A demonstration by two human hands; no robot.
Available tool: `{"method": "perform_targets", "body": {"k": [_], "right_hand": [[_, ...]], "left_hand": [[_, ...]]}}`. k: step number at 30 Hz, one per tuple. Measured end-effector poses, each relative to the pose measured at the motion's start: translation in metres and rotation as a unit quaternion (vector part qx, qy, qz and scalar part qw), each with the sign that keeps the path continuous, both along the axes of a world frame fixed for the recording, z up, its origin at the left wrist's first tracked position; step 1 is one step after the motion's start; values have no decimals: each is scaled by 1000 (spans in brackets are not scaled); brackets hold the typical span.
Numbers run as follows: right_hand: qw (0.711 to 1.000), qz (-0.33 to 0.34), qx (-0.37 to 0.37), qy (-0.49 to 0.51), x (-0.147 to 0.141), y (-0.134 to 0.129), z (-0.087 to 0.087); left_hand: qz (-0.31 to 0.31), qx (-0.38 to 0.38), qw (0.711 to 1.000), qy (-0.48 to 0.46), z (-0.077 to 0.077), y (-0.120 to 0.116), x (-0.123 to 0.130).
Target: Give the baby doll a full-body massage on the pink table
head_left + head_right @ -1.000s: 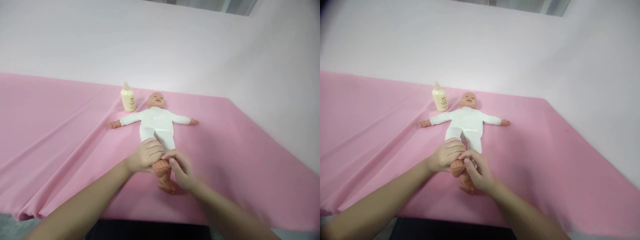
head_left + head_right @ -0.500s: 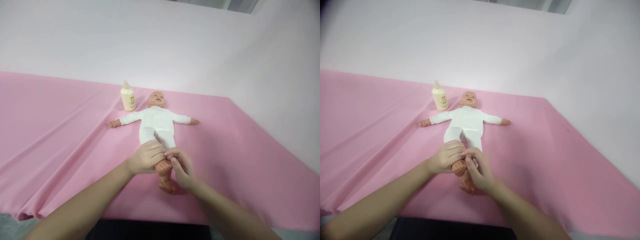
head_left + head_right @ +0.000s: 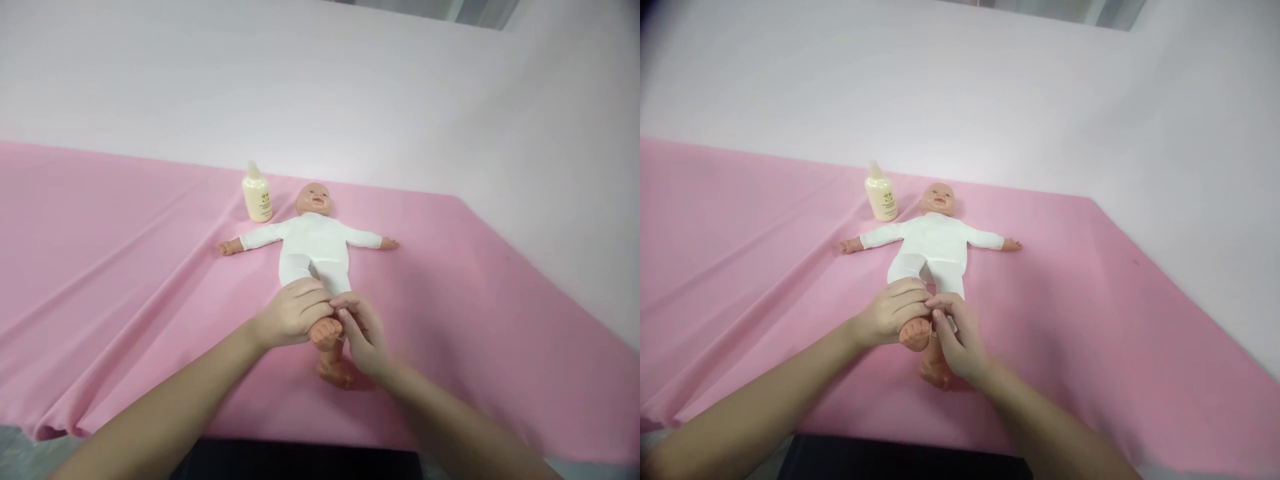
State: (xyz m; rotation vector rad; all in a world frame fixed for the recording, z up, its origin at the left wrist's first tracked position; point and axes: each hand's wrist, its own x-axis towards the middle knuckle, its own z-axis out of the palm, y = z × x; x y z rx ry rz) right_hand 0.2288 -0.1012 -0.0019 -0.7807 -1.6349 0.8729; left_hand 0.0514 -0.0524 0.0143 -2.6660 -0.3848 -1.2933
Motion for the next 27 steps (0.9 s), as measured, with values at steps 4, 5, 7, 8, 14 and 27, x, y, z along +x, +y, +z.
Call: {"method": "perform_targets", "body": {"k": [4,5,7,8,14,27], "right_hand": [[1000,15,-8,11,-1,0,-1],[1000,17,-10,14,-1,0,-2],[1000,19,-15,18,-1,-1,-3],[999,22,-16,19,0,-1,-4],[998,50,-19,12,4,-2,-5],[998,67,-13,-2,6,-5,-7]], "left_hand": [[4,-15,1000,-8,-1,0,-1],[3,-22,1000,-9,-2,0,-1],[0,-37,999,-9,-3,0,-2],[-1,-44,999,-12,-4,0,-3],[2,-94,994,-62,-7,0,-7],[18,-105,993,-53,-6,-2,-3]]}}
